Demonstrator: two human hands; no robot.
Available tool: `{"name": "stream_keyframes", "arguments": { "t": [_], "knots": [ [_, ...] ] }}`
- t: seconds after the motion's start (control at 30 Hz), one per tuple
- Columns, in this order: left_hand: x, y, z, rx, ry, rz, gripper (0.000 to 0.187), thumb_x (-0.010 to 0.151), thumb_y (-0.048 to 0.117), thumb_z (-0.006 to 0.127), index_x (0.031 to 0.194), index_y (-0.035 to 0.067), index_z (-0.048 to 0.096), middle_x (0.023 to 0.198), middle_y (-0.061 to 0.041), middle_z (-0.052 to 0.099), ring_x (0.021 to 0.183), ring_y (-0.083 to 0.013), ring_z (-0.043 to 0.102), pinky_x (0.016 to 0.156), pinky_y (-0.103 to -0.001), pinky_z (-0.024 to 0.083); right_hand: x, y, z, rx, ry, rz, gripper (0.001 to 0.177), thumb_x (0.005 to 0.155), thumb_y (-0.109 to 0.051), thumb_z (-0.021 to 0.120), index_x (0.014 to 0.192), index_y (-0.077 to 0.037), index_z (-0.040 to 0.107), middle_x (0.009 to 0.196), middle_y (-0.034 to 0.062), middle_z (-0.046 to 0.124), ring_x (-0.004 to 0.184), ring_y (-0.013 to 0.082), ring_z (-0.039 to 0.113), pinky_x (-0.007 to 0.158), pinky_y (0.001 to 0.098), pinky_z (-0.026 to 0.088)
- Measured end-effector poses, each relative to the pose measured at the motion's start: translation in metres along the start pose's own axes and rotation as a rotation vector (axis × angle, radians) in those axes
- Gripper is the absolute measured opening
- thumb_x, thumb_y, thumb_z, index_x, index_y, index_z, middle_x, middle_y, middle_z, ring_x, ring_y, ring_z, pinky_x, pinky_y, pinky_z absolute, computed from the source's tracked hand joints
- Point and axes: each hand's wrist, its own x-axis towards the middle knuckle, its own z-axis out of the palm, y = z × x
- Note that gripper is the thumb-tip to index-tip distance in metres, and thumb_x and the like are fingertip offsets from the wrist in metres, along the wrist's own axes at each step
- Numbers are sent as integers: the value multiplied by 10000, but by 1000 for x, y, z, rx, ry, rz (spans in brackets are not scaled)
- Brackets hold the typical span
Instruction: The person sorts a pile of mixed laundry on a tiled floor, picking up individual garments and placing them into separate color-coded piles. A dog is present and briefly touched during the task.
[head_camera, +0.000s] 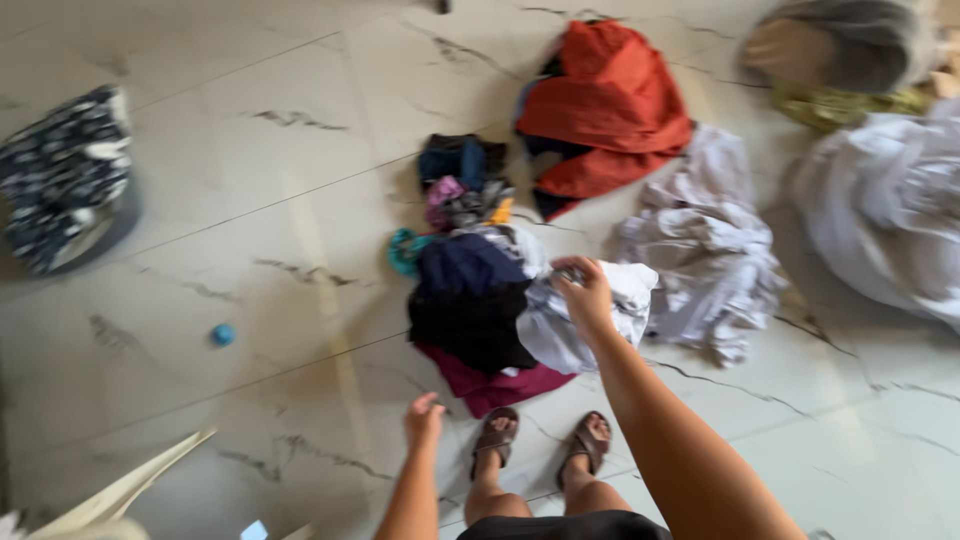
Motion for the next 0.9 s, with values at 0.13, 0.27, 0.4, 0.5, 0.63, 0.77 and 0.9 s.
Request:
{"name": "stream_keyframes", "arguments": {
  "t": [0.13, 0.27, 0.4, 0.5, 0.63, 0.77, 0.9],
  "knots": [
    [-17, -32, -24, -338, -4, -127, 495, 782, 105, 699, 1277, 97, 710, 1304, -162, 680, 1243, -264, 622, 1042, -368, 466, -16, -1, 93, 277, -458, 22, 611, 787, -88, 776, 1351, -183, 560, 1501, 21, 467, 1366, 165, 452, 1007, 304, 525],
    [-1, -36, -59, -344, -66, -79, 485, 808, 101, 692, 1293, 99, 691, 1353, -151, 680, 1268, -253, 621, 1065, -356, 451, -59, 46, 111, -386, -448, -150, 474, 849, -192, 838, 1288, -97, 689, 1449, 145, 564, 1327, 270, 518, 1068, 376, 437],
    [14, -33, -77, -366, -166, -147, 467, 838, 106, 681, 1305, 112, 689, 1368, -121, 659, 1295, -230, 584, 1074, -362, 425, -143, 117, 66, -286, -580, 196, 414, 866, -162, 725, 1276, -121, 684, 1271, 97, 698, 1153, 193, 650, 975, 326, 521],
    [16, -30, -71, -240, -234, -133, 457, 848, 96, 674, 1303, 123, 698, 1322, -109, 676, 1269, -240, 600, 1065, -359, 437, -202, 152, 19, -162, -446, 447, 367, 890, -157, 669, 1254, -130, 702, 1145, 78, 773, 1033, 156, 716, 905, 304, 561],
    [20, -13, -40, -62, -396, -27, 425, 849, 103, 674, 1271, 113, 724, 1251, -82, 721, 1196, -214, 623, 1029, -346, 449, -258, 168, -18, -111, -121, 619, 313, 923, -178, 687, 1220, -98, 742, 1023, 103, 778, 942, 169, 723, 844, 304, 567],
    [3, 3, 22, 72, -647, 117, 396, 863, 118, 676, 1255, 93, 728, 1167, -62, 748, 1079, -179, 667, 952, -329, 496, -327, 177, -34, 21, 103, 695, 324, 918, -198, 684, 1232, -128, 724, 1010, 32, 765, 938, 110, 717, 825, 290, 551],
    [-30, 26, 88, 278, -896, 182, 384, 921, 136, 685, 1301, 88, 719, 1060, -91, 712, 897, -193, 594, 759, -363, 414, -392, 191, -39, 239, 339, 675, 307, 911, -181, 677, 1206, -108, 718, 1005, 30, 746, 904, 114, 712, 754, 305, 532]
  ]
}}
